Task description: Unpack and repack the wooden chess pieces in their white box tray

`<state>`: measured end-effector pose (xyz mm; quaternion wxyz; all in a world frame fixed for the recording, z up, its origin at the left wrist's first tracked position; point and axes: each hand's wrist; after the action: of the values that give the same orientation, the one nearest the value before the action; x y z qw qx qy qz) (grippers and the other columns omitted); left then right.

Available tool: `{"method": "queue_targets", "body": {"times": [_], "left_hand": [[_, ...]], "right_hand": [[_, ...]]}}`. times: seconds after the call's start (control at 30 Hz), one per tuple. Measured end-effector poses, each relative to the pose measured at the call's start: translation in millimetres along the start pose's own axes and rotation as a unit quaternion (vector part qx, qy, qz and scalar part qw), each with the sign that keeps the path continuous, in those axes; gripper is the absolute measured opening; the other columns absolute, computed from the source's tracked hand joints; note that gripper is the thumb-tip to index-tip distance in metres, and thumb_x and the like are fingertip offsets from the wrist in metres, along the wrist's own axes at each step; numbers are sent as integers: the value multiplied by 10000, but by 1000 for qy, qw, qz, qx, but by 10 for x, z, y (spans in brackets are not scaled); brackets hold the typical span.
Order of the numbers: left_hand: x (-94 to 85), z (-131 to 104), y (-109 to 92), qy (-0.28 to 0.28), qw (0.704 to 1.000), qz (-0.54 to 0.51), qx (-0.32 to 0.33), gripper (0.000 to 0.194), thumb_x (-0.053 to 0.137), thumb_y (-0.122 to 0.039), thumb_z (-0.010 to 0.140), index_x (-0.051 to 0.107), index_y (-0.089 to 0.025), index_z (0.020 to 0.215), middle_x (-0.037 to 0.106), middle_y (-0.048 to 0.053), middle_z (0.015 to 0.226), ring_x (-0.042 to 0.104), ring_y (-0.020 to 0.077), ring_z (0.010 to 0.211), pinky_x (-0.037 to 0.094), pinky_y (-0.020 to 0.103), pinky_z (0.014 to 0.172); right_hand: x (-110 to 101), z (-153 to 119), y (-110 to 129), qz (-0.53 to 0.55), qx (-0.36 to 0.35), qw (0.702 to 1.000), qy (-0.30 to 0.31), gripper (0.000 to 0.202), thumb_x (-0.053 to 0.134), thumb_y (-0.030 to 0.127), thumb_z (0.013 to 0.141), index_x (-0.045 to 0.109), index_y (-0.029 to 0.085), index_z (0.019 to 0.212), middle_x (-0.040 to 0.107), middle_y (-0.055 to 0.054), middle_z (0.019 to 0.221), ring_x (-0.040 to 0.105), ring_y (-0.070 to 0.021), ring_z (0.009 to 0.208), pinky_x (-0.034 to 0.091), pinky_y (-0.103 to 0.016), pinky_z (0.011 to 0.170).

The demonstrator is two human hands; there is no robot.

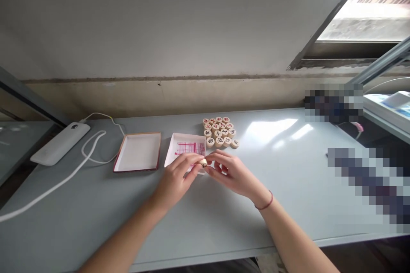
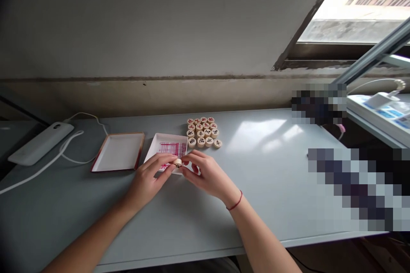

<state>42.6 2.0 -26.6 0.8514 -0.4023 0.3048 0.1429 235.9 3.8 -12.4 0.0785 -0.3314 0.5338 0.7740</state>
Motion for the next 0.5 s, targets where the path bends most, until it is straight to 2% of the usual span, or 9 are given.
{"method": "queue_targets", "body": {"times": [0.07, 0.13, 0.27, 0.33, 0.4, 0.5], "left_hand": [[-2, 9, -14, 11, 1000, 4, -2, 222, 486, -226, 947, 547, -243, 1160, 650, 22, 1051, 615, 135, 976, 503, 265, 869], [-22, 32, -8, 18, 999, 32, -6, 219, 502, -246, 936, 570, -239, 1144, 641, 35, 1056, 592, 160, 1008, 490, 300, 898], [-149, 78, 132, -49, 985, 160, -47, 187, 499, -229, 913, 683, -237, 946, 605, 58, 1011, 525, 221, 1029, 447, 391, 936], [-235, 78, 265, -66, 967, 230, -89, 200, 510, -235, 896, 704, -229, 946, 577, 80, 1034, 512, 246, 996, 449, 417, 912], [-310, 65, 400, -49, 951, 276, -132, 203, 531, -267, 879, 710, -224, 967, 542, 93, 1060, 527, 245, 926, 463, 419, 871], [-376, 50, 523, 9, 941, 282, -189, 251, 520, -298, 875, 683, -230, 1054, 519, 74, 996, 570, 203, 809, 490, 347, 764]], "right_hand": [[-20, -2, -19, 12, 6, 1000, 8, 195, 492, 325, 895, 633, 190, 888, 588, -31, 795, 481, -96, 592, 422, -222, 536], [-65, -2, -62, 27, 28, 999, -14, 223, 492, 362, 891, 617, 185, 842, 569, -20, 746, 475, -97, 583, 406, -218, 512], [-227, -9, -223, 51, 127, 980, -146, 312, 506, 471, 861, 587, 174, 803, 531, -8, 669, 465, -109, 568, 374, -222, 482], [-322, -18, -323, 55, 193, 959, -200, 356, 529, 520, 825, 586, 170, 787, 533, -8, 650, 468, -109, 539, 357, -223, 461], [-403, -29, -410, 54, 244, 939, -235, 377, 545, 540, 795, 600, 167, 785, 553, -15, 656, 479, -108, 517, 352, -224, 447], [-475, -44, -476, 49, 276, 923, -264, 367, 545, 522, 781, 612, 161, 772, 561, -17, 631, 483, -111, 491, 354, -227, 436]]}}
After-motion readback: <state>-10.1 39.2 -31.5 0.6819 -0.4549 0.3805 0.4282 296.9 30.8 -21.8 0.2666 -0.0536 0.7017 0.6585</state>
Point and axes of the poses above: each hand's wrist, its own z-axis towards the middle knuckle, its own x-axis out of the palm, y = z × x
